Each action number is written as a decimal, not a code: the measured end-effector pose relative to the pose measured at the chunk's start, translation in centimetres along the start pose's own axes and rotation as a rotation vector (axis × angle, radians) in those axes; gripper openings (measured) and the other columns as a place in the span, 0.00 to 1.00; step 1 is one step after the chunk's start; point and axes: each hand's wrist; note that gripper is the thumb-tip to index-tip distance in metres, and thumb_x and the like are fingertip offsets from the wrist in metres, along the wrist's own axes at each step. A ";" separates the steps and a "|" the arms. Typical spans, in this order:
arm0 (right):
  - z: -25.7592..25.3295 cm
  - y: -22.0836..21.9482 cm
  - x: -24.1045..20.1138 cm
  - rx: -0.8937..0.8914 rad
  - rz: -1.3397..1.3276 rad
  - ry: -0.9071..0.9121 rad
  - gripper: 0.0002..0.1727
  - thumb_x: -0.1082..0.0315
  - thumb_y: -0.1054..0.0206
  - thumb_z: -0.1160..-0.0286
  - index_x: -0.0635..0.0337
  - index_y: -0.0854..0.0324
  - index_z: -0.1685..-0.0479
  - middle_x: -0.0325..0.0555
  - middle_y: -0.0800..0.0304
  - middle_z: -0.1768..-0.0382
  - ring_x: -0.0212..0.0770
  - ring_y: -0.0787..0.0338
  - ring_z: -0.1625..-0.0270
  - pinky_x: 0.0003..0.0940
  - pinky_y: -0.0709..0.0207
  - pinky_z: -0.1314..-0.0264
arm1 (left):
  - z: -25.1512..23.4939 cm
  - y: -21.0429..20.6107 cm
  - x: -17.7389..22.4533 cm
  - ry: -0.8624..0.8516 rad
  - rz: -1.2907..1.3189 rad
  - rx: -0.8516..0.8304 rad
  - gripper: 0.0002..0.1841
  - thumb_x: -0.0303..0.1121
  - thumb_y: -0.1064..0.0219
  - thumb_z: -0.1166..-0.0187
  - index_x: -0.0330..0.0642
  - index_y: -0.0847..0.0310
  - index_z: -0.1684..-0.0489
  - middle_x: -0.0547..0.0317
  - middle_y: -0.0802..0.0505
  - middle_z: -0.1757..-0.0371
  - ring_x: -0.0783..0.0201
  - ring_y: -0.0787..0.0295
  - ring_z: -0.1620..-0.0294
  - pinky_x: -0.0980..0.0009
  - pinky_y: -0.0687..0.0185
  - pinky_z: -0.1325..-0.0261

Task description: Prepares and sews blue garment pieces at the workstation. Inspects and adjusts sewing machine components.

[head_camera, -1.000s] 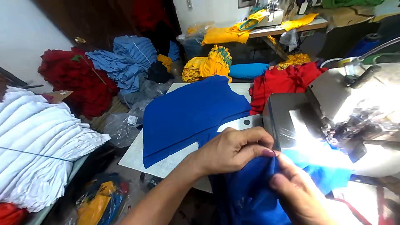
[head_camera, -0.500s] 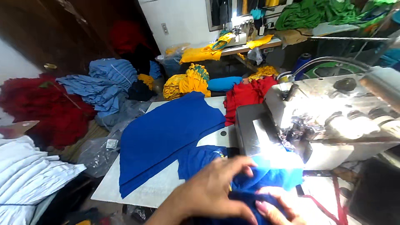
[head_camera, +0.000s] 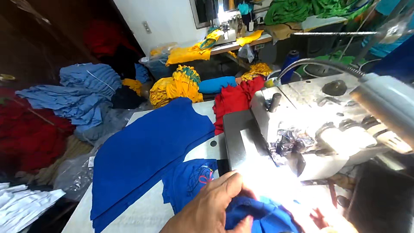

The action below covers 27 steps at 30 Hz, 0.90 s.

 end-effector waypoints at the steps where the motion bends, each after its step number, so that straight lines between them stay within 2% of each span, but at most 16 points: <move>1: 0.9 0.1 0.2 -0.061 -0.115 -0.068 0.06 0.71 0.29 0.27 0.64 0.17 0.59 0.26 0.12 0.69 0.13 0.16 0.67 0.14 0.19 0.60 | 0.7 -0.1 -0.3 0.020 -0.014 -0.014 0.12 0.25 0.32 0.29 0.33 0.21 0.50 0.51 0.11 0.51 0.70 0.14 0.47 0.78 0.16 0.42; 3: 2.4 -0.2 0.5 -0.180 -0.344 -0.220 0.05 0.75 0.29 0.26 0.58 0.16 0.56 0.25 0.09 0.63 0.19 0.11 0.61 0.22 0.14 0.54 | 2.1 -0.9 -1.4 0.091 0.002 0.038 0.09 0.22 0.36 0.29 0.33 0.16 0.54 0.54 0.08 0.52 0.72 0.10 0.49 0.77 0.12 0.44; 5: 3.7 -0.8 0.3 -0.221 -0.530 -0.367 0.09 0.78 0.31 0.28 0.54 0.14 0.56 0.26 0.07 0.63 0.22 0.09 0.60 0.23 0.13 0.52 | 3.2 -1.6 -0.6 0.104 0.083 0.072 0.08 0.21 0.38 0.24 0.34 0.13 0.56 0.57 0.05 0.53 0.74 0.08 0.50 0.78 0.12 0.43; 7: 4.5 -0.9 -1.0 -0.231 -0.773 -0.469 0.12 0.81 0.31 0.30 0.49 0.14 0.61 0.30 0.04 0.65 0.24 0.07 0.63 0.23 0.12 0.56 | 3.8 -2.0 2.1 0.049 0.215 0.055 0.06 0.26 0.37 0.16 0.34 0.15 0.56 0.56 0.05 0.56 0.76 0.08 0.51 0.81 0.13 0.44; 8: 5.0 -0.9 -1.5 -0.258 -0.867 -0.477 0.14 0.81 0.30 0.31 0.48 0.15 0.60 0.32 0.03 0.62 0.26 0.05 0.61 0.24 0.11 0.55 | 4.2 -2.2 3.2 0.047 0.269 0.052 0.07 0.28 0.37 0.14 0.34 0.17 0.56 0.56 0.05 0.57 0.77 0.08 0.53 0.82 0.13 0.46; 10: 6.2 -1.5 -1.4 -0.290 -0.933 -0.538 0.16 0.83 0.32 0.31 0.50 0.22 0.53 0.34 0.03 0.59 0.27 0.05 0.59 0.24 0.11 0.55 | 5.7 -3.8 2.5 0.138 0.201 0.090 0.09 0.32 0.36 0.14 0.34 0.15 0.58 0.58 0.05 0.62 0.80 0.09 0.59 0.85 0.14 0.53; 11: 7.0 -2.2 -0.7 -0.290 -0.927 -0.617 0.16 0.84 0.34 0.30 0.52 0.22 0.51 0.35 0.02 0.60 0.26 0.05 0.62 0.22 0.12 0.59 | 6.8 -5.0 1.0 0.226 0.135 0.125 0.10 0.33 0.34 0.16 0.34 0.12 0.60 0.60 0.05 0.65 0.81 0.11 0.63 0.85 0.16 0.56; 12: 7.8 -2.9 0.2 -0.274 -0.908 -0.704 0.15 0.84 0.35 0.29 0.55 0.20 0.51 0.35 0.03 0.63 0.25 0.07 0.67 0.20 0.15 0.66 | 7.9 -6.2 -0.6 0.323 0.104 0.163 0.10 0.32 0.32 0.18 0.32 0.10 0.59 0.61 0.06 0.66 0.82 0.14 0.66 0.85 0.18 0.59; 14: 9.0 -3.7 1.8 -0.272 -0.906 -0.797 0.11 0.82 0.36 0.25 0.58 0.15 0.52 0.39 0.03 0.63 0.28 0.06 0.66 0.23 0.13 0.64 | 9.3 -7.8 -2.4 0.427 0.132 0.239 0.10 0.30 0.27 0.24 0.31 0.12 0.54 0.61 0.05 0.61 0.81 0.13 0.66 0.83 0.16 0.58; 15: 9.4 -3.8 2.0 -0.272 -0.913 -0.795 0.10 0.81 0.36 0.23 0.58 0.15 0.52 0.40 0.03 0.63 0.29 0.06 0.65 0.24 0.12 0.63 | 9.5 -8.3 -2.4 0.420 0.165 0.281 0.12 0.29 0.24 0.28 0.32 0.15 0.52 0.61 0.06 0.59 0.80 0.14 0.67 0.83 0.17 0.60; 17: 9.4 -3.4 1.7 -0.279 -0.913 -0.726 0.09 0.79 0.36 0.21 0.55 0.15 0.52 0.39 0.05 0.61 0.27 0.07 0.66 0.22 0.14 0.66 | 9.5 -8.8 -1.9 0.327 0.182 0.351 0.12 0.27 0.21 0.31 0.34 0.18 0.56 0.60 0.06 0.58 0.77 0.11 0.63 0.81 0.12 0.58; 19: 8.9 -3.0 0.8 -0.278 -0.880 -0.629 0.09 0.77 0.37 0.19 0.53 0.18 0.50 0.36 0.05 0.61 0.25 0.09 0.68 0.20 0.16 0.70 | 9.3 -9.0 -1.6 0.234 0.139 0.393 0.08 0.27 0.20 0.32 0.37 0.14 0.65 0.58 0.07 0.59 0.74 0.09 0.56 0.79 0.10 0.52; 21: 8.2 -2.9 0.2 -0.275 -0.813 -0.551 0.09 0.77 0.40 0.17 0.52 0.20 0.49 0.32 0.06 0.62 0.23 0.11 0.70 0.19 0.18 0.71 | 9.1 -9.1 -1.7 0.179 0.038 0.403 0.05 0.30 0.20 0.30 0.38 0.08 0.67 0.55 0.06 0.55 0.72 0.09 0.52 0.80 0.11 0.48; 24: 7.5 -3.1 0.5 -0.268 -0.788 -0.497 0.10 0.78 0.42 0.17 0.52 0.22 0.50 0.29 0.07 0.63 0.23 0.10 0.67 0.21 0.16 0.66 | 9.3 -9.5 -2.5 0.140 -0.112 0.393 0.08 0.35 0.21 0.28 0.40 0.04 0.61 0.53 0.07 0.50 0.75 0.11 0.52 0.83 0.14 0.47; 27: 7.1 -3.2 0.6 -0.272 -0.789 -0.417 0.11 0.79 0.42 0.18 0.51 0.23 0.50 0.28 0.08 0.59 0.25 0.09 0.59 0.28 0.12 0.53 | 9.4 -9.5 -2.6 0.121 -0.167 0.398 0.13 0.38 0.21 0.29 0.41 0.04 0.52 0.54 0.07 0.48 0.71 0.12 0.43 0.80 0.17 0.36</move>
Point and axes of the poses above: each hand's wrist, its own z-axis away from the middle knuckle, its own y-axis out of the back of the hand, x = y × z
